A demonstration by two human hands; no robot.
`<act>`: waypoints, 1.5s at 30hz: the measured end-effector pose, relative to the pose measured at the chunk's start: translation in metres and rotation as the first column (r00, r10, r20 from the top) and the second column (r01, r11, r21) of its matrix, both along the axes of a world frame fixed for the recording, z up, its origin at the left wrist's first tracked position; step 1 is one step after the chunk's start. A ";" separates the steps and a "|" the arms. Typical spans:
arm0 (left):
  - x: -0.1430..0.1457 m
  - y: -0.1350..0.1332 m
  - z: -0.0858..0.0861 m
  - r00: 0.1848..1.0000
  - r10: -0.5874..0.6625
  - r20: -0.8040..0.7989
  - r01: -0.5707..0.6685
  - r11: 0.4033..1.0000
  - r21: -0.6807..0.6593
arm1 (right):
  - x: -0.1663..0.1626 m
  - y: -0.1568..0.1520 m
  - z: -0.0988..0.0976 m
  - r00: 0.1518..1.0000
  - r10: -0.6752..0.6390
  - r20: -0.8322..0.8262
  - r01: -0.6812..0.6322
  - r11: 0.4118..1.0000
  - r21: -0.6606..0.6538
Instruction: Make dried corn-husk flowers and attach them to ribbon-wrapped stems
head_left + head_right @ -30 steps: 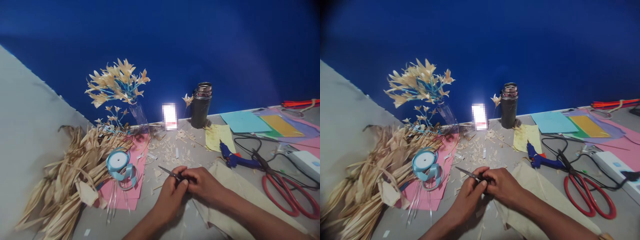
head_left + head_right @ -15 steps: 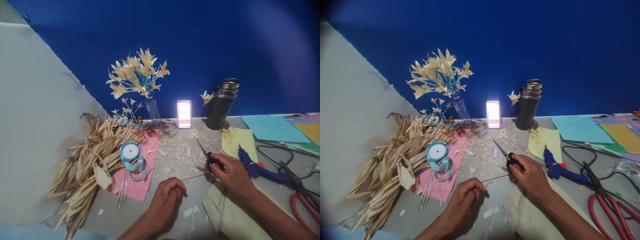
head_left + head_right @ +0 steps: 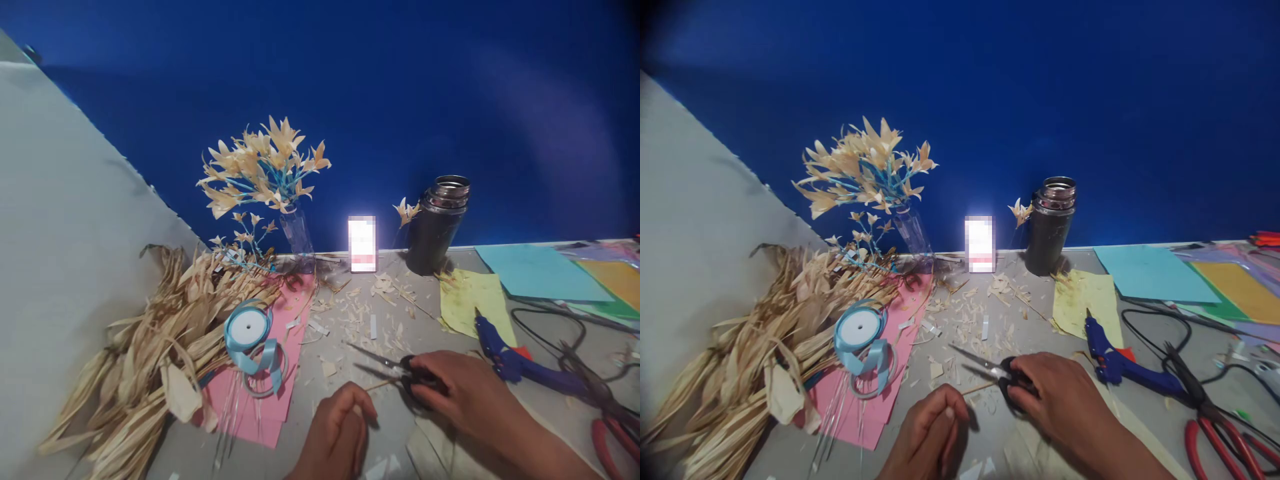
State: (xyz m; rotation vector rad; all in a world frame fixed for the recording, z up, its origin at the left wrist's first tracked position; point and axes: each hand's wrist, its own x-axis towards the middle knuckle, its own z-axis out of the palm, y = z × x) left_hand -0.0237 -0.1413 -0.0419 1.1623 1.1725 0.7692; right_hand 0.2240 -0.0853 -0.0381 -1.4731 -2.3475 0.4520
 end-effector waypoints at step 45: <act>0.053 0.150 0.044 0.634 0.041 -0.772 0.306 0.904 0.299 | -0.028 -0.013 0.003 0.901 0.394 0.180 -0.264 0.829 -0.493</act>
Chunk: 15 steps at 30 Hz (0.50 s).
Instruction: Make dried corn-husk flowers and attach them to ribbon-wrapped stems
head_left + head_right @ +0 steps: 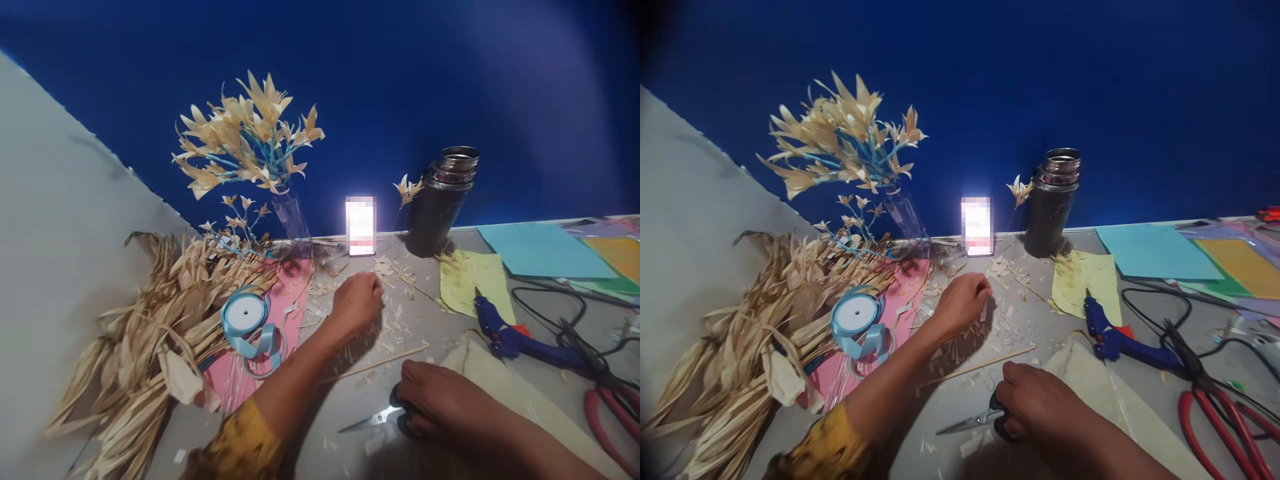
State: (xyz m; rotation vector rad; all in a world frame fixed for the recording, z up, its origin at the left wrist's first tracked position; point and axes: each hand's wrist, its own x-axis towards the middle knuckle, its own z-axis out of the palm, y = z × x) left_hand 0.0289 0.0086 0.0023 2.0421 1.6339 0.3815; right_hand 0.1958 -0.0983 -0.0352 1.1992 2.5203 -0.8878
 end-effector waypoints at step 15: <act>0.046 0.040 -0.019 0.997 0.021 0.072 -0.018 0.999 -0.041 | 0.003 0.000 0.024 0.989 -0.115 -0.088 0.107 0.990 -0.091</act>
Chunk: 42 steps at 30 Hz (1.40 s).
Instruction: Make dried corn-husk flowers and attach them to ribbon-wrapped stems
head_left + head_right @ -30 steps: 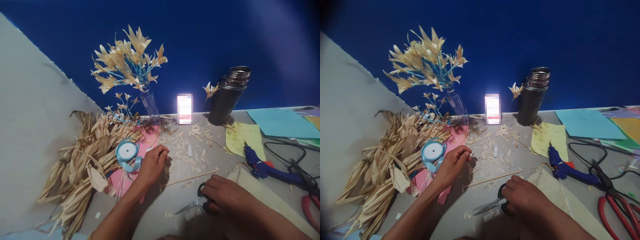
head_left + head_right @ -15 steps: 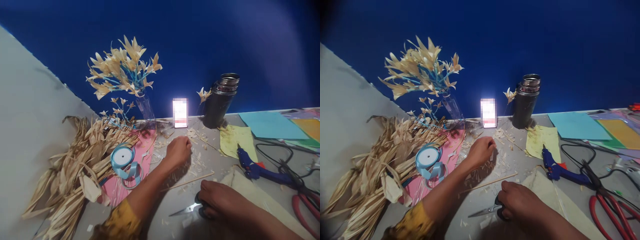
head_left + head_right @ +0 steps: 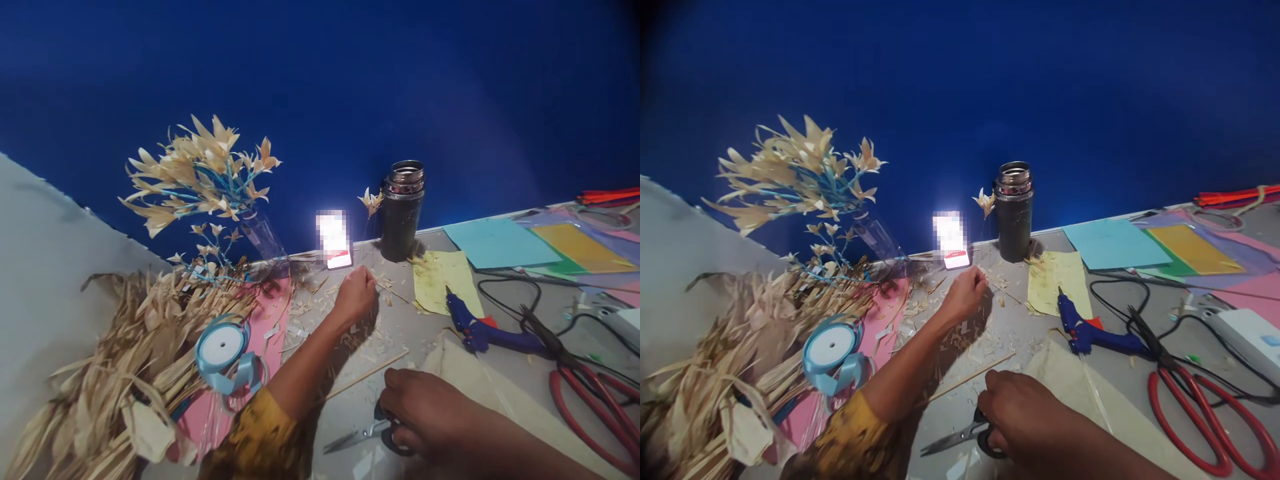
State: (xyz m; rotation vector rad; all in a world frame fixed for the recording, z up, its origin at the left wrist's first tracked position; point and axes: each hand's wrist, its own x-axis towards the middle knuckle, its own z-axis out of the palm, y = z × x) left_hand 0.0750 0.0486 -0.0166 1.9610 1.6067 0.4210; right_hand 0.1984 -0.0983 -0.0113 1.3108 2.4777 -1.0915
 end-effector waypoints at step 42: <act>-0.048 -0.135 0.014 0.529 0.300 0.794 0.055 0.922 -0.384 | -0.003 0.005 0.009 0.396 -0.586 -0.707 0.646 0.725 -0.239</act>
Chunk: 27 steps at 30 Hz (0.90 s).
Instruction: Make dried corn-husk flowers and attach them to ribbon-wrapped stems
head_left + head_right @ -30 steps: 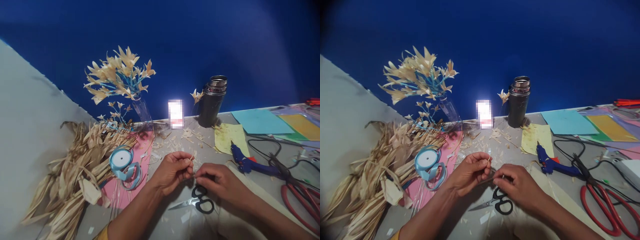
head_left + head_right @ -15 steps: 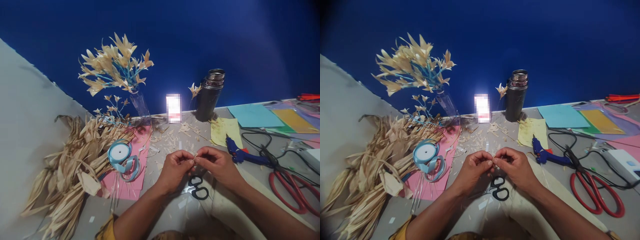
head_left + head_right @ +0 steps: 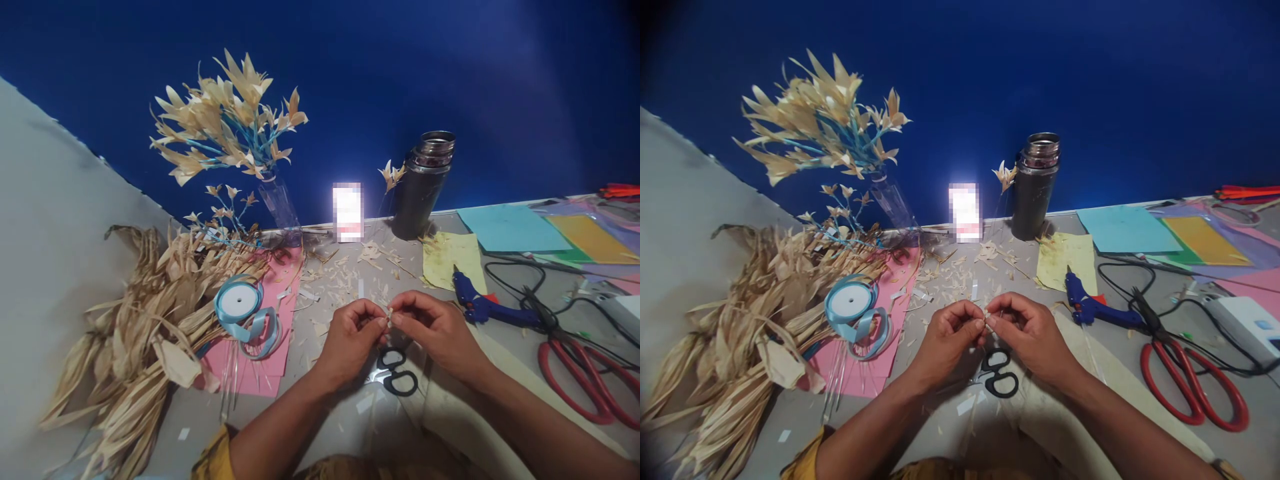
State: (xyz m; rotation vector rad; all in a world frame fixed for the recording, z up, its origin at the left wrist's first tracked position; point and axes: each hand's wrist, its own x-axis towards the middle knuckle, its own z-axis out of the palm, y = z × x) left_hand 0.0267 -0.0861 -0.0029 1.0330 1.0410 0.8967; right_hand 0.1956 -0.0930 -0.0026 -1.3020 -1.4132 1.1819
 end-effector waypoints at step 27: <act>-0.006 0.004 -0.018 0.969 0.065 0.240 -0.011 0.975 -0.220 | 0.036 0.004 -0.002 0.895 0.106 0.433 -0.126 0.992 0.019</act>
